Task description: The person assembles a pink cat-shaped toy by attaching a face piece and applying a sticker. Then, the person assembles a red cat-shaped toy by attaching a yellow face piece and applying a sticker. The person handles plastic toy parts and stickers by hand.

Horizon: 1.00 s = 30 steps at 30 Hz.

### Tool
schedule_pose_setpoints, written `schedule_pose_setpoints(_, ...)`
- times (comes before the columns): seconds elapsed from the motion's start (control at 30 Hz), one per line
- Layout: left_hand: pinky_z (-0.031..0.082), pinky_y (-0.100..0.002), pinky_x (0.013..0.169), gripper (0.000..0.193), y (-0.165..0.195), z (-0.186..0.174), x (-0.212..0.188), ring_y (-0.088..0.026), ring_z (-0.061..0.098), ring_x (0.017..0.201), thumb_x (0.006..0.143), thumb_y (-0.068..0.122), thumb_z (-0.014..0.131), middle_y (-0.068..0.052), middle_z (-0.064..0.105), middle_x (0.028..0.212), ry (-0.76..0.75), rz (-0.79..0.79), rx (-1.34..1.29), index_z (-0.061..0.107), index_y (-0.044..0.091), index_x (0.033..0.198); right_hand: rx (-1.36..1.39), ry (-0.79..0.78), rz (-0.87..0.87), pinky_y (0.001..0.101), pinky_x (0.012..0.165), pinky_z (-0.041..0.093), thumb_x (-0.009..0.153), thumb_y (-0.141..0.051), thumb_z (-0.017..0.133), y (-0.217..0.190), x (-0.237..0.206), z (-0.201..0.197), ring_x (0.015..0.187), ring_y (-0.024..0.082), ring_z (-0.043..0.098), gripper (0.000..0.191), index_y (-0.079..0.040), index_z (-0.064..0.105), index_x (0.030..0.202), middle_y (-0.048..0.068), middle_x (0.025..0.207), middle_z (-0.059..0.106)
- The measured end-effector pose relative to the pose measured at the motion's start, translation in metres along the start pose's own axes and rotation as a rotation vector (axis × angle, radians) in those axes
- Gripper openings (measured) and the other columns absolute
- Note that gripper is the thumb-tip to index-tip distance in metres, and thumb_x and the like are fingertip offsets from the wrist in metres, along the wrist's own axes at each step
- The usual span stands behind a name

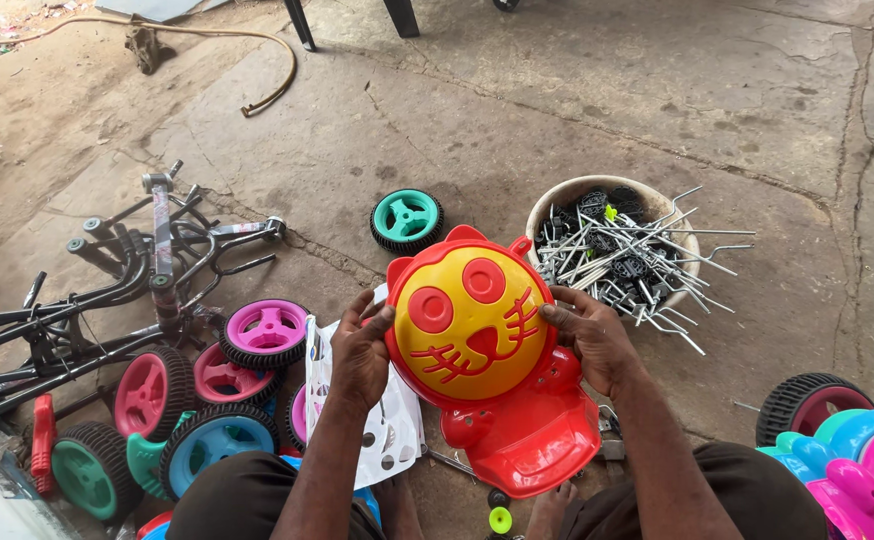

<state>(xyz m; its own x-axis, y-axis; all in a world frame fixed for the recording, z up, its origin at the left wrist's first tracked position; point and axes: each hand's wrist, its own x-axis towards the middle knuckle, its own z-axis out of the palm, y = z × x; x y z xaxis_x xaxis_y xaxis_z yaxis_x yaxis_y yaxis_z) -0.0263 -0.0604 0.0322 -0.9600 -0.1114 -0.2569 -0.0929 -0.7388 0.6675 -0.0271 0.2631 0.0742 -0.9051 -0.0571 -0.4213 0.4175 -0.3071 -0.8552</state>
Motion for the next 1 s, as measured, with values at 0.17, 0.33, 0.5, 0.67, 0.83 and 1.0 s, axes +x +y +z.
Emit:
schedule_pose_setpoints(0.17, 0.058, -0.041, 0.100, 0.083, -0.001, 0.013, -0.012, -0.029, 0.068, 0.115, 0.084, 0.000, 0.072, -0.020, 0.062, 0.125, 0.091, -0.048, 0.096, 0.026, -0.001, 0.153, 0.071, 0.082, 0.022, 0.0360, 0.078, 0.059, 0.086, -0.025, 0.077, 0.014, 0.014, -0.003, 0.089, 0.022, 0.065, 0.067, 0.001, 0.055, 0.144, 0.016, 0.112, 0.070)
schedule_pose_setpoints(0.33, 0.059, -0.043, 0.089, 0.091, -0.012, 0.028, -0.021, -0.026, 0.071, 0.104, 0.081, 0.003, 0.075, -0.020, 0.069, 0.119, 0.201, -0.159, 0.241, 0.025, 0.007, 0.157, -0.045, 0.104, 0.023, 0.0438, 0.091, 0.061, 0.070, -0.036, 0.082, 0.019, 0.014, 0.011, 0.109, 0.030, 0.067, 0.098, -0.004, 0.041, 0.153, 0.018, 0.132, 0.064)
schedule_pose_setpoints(0.5, 0.057, -0.041, 0.097, 0.091, -0.022, 0.037, -0.032, -0.027, 0.070, 0.110, 0.078, 0.002, 0.079, -0.018, 0.070, 0.120, -0.061, 0.013, 0.244, 0.030, 0.004, 0.155, -0.386, 0.133, -0.209, 0.0453, 0.107, 0.051, 0.062, -0.039, 0.091, 0.024, 0.011, 0.028, 0.132, 0.031, 0.056, 0.129, -0.008, 0.017, 0.162, 0.021, 0.147, 0.048)
schedule_pose_setpoints(0.67, 0.049, -0.048, 0.110, 0.081, -0.010, 0.044, -0.035, -0.031, 0.059, 0.128, 0.088, 0.025, 0.074, -0.017, 0.061, 0.137, -0.289, -0.059, -0.176, 0.034, -0.001, 0.153, -0.194, 0.105, -0.153, 0.0464, 0.109, 0.049, 0.062, -0.037, 0.090, 0.019, 0.004, 0.037, 0.134, 0.033, 0.055, 0.129, -0.008, 0.015, 0.163, 0.021, 0.147, 0.050)
schedule_pose_setpoints(0.83, 0.046, -0.052, 0.112, 0.083, -0.003, 0.046, -0.038, -0.037, 0.055, 0.134, 0.095, 0.055, 0.061, -0.022, 0.056, 0.145, -0.561, -0.244, -0.564, 0.036, -0.001, 0.151, -0.030, -0.040, -0.168, 0.0462, 0.108, 0.049, 0.062, -0.037, 0.090, 0.004, -0.011, 0.048, 0.133, 0.034, 0.055, 0.129, -0.011, 0.014, 0.163, 0.024, 0.146, 0.050)
schedule_pose_setpoints(1.0, 0.046, -0.052, 0.112, 0.081, -0.022, 0.045, -0.027, -0.037, 0.055, 0.133, 0.096, 0.055, 0.060, -0.022, 0.055, 0.145, -0.597, -0.255, -0.398, 0.036, 0.000, 0.151, -0.195, -0.049, -0.177, 0.0470, 0.103, 0.053, 0.060, -0.040, 0.090, 0.008, -0.019, 0.072, 0.125, 0.033, 0.059, 0.127, -0.013, 0.019, 0.162, 0.019, 0.149, 0.048)
